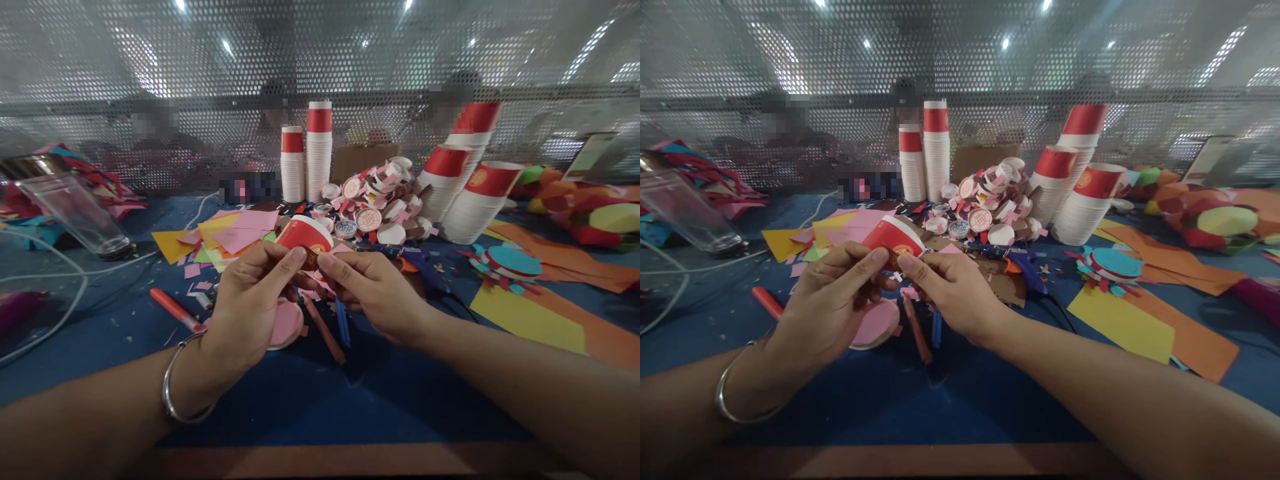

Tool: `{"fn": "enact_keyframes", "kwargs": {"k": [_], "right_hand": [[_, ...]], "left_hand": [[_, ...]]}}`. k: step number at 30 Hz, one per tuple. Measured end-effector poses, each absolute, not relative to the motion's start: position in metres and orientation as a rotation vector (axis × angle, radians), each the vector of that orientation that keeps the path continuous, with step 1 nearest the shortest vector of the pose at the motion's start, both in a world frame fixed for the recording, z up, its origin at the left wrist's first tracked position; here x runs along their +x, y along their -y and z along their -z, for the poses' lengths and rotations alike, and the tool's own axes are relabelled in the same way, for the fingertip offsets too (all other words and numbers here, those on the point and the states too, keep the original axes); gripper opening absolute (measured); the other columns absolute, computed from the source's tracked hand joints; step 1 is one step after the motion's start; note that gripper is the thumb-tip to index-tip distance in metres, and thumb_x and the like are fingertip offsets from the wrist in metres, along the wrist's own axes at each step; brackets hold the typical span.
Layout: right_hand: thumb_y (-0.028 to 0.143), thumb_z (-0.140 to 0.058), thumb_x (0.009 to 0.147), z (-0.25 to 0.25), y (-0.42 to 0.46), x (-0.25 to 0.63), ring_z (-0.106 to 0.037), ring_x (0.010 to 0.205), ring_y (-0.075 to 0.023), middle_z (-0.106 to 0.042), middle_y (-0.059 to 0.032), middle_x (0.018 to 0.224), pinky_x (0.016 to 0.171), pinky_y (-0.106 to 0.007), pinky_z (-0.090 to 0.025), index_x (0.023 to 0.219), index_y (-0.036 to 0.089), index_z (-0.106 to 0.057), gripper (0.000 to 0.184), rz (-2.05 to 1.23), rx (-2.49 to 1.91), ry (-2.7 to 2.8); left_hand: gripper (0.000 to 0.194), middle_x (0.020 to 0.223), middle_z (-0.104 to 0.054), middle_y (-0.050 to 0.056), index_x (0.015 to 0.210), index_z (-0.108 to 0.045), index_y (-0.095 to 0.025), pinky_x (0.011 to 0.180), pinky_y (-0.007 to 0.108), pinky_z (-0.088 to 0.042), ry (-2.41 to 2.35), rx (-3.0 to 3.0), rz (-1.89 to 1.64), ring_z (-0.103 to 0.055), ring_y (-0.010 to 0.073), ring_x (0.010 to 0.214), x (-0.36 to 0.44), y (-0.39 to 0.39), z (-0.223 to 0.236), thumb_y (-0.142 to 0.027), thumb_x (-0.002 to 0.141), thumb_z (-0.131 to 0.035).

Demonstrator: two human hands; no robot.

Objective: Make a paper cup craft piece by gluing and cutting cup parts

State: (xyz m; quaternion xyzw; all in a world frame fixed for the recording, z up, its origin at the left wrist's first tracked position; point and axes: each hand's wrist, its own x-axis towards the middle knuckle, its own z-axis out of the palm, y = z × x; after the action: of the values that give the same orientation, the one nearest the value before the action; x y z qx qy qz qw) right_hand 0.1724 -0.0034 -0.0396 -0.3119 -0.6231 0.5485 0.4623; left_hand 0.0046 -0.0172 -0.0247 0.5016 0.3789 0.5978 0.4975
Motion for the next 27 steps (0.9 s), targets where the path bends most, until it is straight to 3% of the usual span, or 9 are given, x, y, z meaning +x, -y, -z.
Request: {"fn": "enact_keyframes", "kwargs": {"k": [13, 19, 27], "right_hand": [[0.065, -0.069, 0.089, 0.039, 0.003, 0.171, -0.019, 0.047, -0.0048, -0.029, 0.01, 0.057, 0.042, -0.024, -0.014, 0.068, 0.019, -0.052, 0.054, -1.364, -0.789, 1.52], [0.066, -0.069, 0.088, 0.038, 0.0, 0.172, -0.021, 0.048, -0.0057, -0.029, 0.0097, 0.056, 0.043, -0.024, -0.017, 0.062, 0.02, -0.046, 0.057, -1.342, -0.754, 1.528], [0.067, -0.071, 0.085, 0.039, -0.001, 0.171, -0.02, 0.049, -0.0064, -0.027, 0.0097, 0.055, 0.042, -0.025, -0.016, 0.061, 0.021, -0.046, 0.058, -1.368, -0.78, 1.504]], "left_hand": [[0.017, 0.062, -0.073, -0.002, 0.072, -0.071, -0.019, 0.05, 0.012, -0.045, -0.866, 1.157, -1.382, -0.067, 0.0068, 0.056, 0.006, 0.015, 0.029, -0.025, 0.083, -0.083], [0.02, 0.067, -0.071, 0.0, 0.078, -0.075, -0.016, 0.046, 0.017, -0.045, -0.886, 0.86, -1.354, -0.062, 0.0087, 0.052, 0.007, 0.009, 0.021, -0.034, 0.083, -0.082], [0.016, 0.063, -0.068, -0.001, 0.072, -0.073, -0.014, 0.046, 0.014, -0.042, -0.934, 0.764, -1.374, -0.055, 0.005, 0.05, 0.004, 0.005, 0.015, -0.02, 0.076, -0.087]]}}
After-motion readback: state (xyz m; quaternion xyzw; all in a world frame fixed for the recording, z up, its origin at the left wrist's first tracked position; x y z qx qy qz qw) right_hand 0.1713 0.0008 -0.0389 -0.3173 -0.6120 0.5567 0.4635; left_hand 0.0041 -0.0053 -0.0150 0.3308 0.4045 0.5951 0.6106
